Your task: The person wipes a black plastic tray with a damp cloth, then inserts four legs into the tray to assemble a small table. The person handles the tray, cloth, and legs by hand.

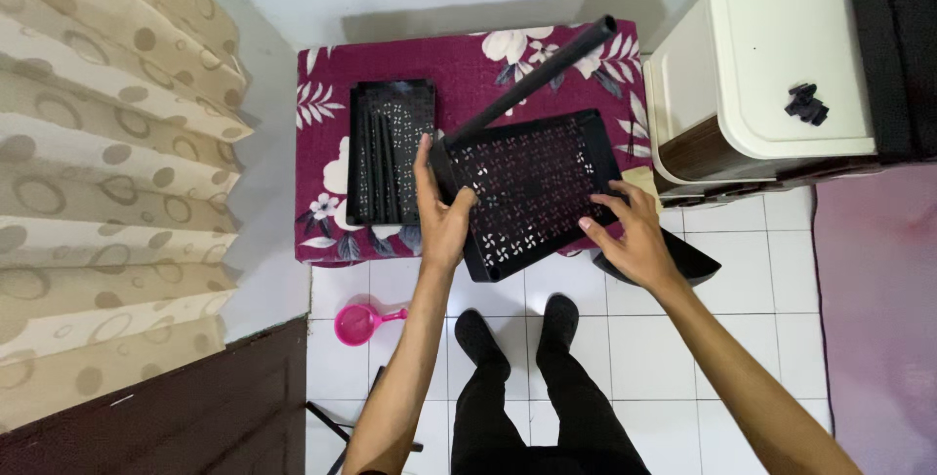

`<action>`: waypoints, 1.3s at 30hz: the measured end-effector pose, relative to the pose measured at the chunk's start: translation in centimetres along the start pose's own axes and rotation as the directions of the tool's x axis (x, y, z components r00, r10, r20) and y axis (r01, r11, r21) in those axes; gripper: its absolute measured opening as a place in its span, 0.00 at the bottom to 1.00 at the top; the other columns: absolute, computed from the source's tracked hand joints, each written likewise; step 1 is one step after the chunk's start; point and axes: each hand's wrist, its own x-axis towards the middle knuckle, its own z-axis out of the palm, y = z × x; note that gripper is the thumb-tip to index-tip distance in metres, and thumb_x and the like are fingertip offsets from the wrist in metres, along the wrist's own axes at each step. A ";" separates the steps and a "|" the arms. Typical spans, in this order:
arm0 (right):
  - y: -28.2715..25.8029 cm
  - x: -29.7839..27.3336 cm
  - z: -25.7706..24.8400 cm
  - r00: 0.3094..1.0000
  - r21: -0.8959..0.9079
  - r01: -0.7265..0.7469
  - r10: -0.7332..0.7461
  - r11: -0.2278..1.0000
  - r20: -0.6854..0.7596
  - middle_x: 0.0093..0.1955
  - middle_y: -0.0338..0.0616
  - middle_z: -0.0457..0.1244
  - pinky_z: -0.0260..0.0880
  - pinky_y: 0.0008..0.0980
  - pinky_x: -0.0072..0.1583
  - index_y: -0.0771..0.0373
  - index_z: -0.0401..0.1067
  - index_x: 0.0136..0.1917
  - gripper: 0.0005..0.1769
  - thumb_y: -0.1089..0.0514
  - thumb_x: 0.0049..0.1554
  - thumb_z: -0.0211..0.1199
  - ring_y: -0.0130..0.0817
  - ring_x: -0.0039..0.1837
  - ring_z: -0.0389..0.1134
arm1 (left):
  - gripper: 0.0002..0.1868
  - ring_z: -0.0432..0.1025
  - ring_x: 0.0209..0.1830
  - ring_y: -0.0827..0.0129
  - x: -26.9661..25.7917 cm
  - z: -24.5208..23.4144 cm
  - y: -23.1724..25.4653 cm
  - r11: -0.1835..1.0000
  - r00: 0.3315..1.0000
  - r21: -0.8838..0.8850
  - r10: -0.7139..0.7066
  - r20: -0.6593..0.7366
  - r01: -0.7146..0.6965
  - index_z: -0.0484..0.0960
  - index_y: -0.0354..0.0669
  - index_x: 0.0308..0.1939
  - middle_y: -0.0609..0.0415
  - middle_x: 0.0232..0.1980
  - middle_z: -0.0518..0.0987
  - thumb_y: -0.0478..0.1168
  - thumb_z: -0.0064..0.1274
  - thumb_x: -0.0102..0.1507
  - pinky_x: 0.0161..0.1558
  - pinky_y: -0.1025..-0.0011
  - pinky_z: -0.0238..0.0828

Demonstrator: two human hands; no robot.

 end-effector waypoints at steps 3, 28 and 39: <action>1.5 -1.4 1.0 0.998 0.098 0.040 -0.045 0.994 0.044 0.63 0.52 0.65 0.53 0.51 0.71 0.65 0.75 0.60 0.28 0.44 0.54 0.69 0.46 0.67 0.63 | 0.49 0.59 0.76 0.65 0.2 0.2 -0.8 1.000 0.999 0.004 0.023 -0.026 -0.023 0.48 0.43 0.82 0.42 0.81 0.57 0.19 0.43 0.57 0.70 0.72 0.60; 1.7 0.4 0.6 0.951 -0.368 -0.006 -0.108 0.930 -0.289 0.55 0.58 0.65 0.49 0.44 0.65 0.69 0.77 0.54 0.24 0.47 0.55 0.69 0.49 0.63 0.62 | 0.34 0.64 0.48 0.60 -2.1 -3.8 -9.9 0.897 0.957 0.338 -0.247 -0.155 0.286 0.59 0.41 0.80 0.35 0.67 0.74 0.28 0.32 0.67 0.52 0.67 0.63; 18.2 -1.9 14.6 0.866 0.020 -0.443 0.434 0.896 -0.248 0.53 0.64 0.64 0.64 0.52 0.60 0.73 0.73 0.60 0.19 0.59 0.58 0.65 0.61 0.57 0.64 | 0.35 0.61 0.69 0.35 1.6 -8.1 -25.6 0.609 0.998 0.791 -0.054 -0.039 0.064 0.61 0.41 0.77 0.30 0.71 0.66 0.29 0.43 0.64 0.71 0.55 0.50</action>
